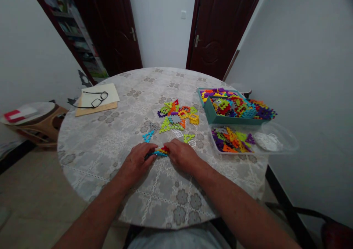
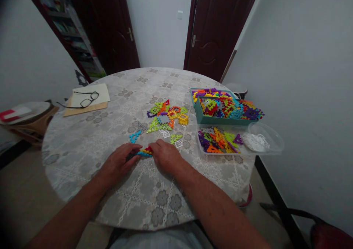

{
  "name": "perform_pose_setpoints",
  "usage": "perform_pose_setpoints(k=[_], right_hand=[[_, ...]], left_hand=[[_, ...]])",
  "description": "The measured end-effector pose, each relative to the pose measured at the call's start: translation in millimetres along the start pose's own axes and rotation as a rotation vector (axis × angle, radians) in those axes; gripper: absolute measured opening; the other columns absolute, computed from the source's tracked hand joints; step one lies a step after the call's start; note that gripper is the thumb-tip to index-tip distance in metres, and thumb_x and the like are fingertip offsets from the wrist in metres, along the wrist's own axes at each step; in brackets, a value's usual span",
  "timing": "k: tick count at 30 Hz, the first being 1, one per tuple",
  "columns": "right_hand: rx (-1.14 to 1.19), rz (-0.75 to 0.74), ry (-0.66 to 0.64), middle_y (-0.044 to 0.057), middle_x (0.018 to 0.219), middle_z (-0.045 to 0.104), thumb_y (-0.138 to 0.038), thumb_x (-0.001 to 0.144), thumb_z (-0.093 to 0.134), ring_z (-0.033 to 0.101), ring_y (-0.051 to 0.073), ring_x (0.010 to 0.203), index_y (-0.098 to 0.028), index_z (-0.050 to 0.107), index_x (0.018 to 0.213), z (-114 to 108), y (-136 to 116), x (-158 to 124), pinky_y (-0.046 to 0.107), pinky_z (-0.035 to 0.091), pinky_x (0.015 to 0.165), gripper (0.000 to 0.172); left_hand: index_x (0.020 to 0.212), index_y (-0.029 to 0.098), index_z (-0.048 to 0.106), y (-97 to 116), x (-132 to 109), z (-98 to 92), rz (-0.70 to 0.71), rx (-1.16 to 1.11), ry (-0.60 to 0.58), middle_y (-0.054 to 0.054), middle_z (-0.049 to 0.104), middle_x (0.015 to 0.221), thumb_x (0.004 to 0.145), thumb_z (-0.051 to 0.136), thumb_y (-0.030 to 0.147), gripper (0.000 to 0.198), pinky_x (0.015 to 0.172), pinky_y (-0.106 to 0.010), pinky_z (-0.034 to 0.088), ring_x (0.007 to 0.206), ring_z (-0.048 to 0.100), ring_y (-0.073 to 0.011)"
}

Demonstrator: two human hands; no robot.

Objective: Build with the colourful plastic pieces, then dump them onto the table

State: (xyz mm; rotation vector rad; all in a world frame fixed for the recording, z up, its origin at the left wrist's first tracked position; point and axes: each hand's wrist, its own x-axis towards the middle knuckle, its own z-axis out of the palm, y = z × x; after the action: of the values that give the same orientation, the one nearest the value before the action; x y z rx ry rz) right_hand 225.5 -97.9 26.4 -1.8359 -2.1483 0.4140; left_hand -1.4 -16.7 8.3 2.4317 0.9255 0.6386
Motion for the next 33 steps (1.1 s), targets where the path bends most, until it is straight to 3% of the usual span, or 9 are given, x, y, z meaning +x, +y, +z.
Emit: perform_pose_setpoints(k=[3,7,12,17,23,28,33], right_hand=[[0.053,-0.074,0.011,0.007,0.124,0.070,-0.020,0.105,0.052,0.065,0.020,0.109,-0.023,0.065,0.136,5.5,-2.0,0.3,0.029,0.049,0.092,0.034],[0.087,-0.104,0.080,0.007,0.126,0.071,-0.021,0.107,0.049,0.065,0.020,0.113,-0.023,0.062,0.141,6.0,2.3,0.3,0.031,0.050,0.098,0.037],[-0.133,0.228,0.294,0.017,0.135,0.066,-0.016,0.102,0.050,0.057,0.029,0.124,-0.016,0.065,0.136,-18.3,19.9,-6.4,0.041,0.047,0.106,0.037],[-0.316,0.424,0.183,0.023,0.118,0.068,-0.014,0.095,0.057,0.059,0.034,0.113,-0.012,0.072,0.117,-30.7,34.8,-12.9,0.045,0.049,0.095,0.026],[-0.310,0.357,0.131,0.019,0.114,0.068,-0.012,0.096,0.054,0.059,0.033,0.112,-0.017,0.072,0.113,-22.7,43.0,-10.6,0.041,0.047,0.093,0.025],[-0.248,0.346,0.156,0.015,0.113,0.068,-0.012,0.096,0.054,0.060,0.030,0.111,-0.019,0.069,0.113,-20.0,47.8,-9.7,0.038,0.044,0.094,0.024],[-0.156,0.310,0.225,0.011,0.108,0.068,-0.018,0.097,0.059,0.060,0.027,0.107,-0.019,0.067,0.105,-20.2,40.1,-7.5,0.036,0.043,0.095,0.012]], left_hand=[[0.127,0.025,0.069,-2.9,-0.6,1.0,0.006,-0.037,0.008,-0.009,0.074,0.116,0.096,0.063,0.032,0.032,0.100,-0.044,0.056,0.108,0.070,-0.0264],[0.117,0.025,0.072,0.0,1.3,-1.5,0.043,-0.057,-0.015,-0.008,0.073,0.114,0.098,0.060,0.030,0.023,0.101,-0.042,0.055,0.109,0.069,-0.0250],[0.112,0.024,0.072,6.3,3.3,-3.7,0.039,-0.029,-0.038,-0.007,0.074,0.109,0.099,0.062,0.032,0.018,0.098,-0.043,0.055,0.104,0.068,-0.0248],[0.112,0.024,0.071,6.2,2.1,-2.4,0.039,-0.025,-0.030,-0.007,0.074,0.109,0.100,0.060,0.030,0.017,0.099,-0.044,0.054,0.105,0.068,-0.0248],[0.111,0.025,0.071,7.5,1.1,-2.2,0.038,-0.026,-0.024,-0.006,0.075,0.111,0.101,0.062,0.032,0.015,0.101,-0.045,0.053,0.106,0.068,-0.0249],[0.112,0.025,0.071,5.9,0.6,-1.0,0.061,-0.012,-0.035,-0.006,0.075,0.111,0.101,0.063,0.033,0.016,0.102,-0.045,0.052,0.106,0.068,-0.0242],[0.114,0.025,0.071,7.9,-0.7,-1.9,0.079,-0.008,-0.030,-0.006,0.076,0.112,0.100,0.065,0.030,0.016,0.103,-0.045,0.051,0.109,0.067,-0.0245]])
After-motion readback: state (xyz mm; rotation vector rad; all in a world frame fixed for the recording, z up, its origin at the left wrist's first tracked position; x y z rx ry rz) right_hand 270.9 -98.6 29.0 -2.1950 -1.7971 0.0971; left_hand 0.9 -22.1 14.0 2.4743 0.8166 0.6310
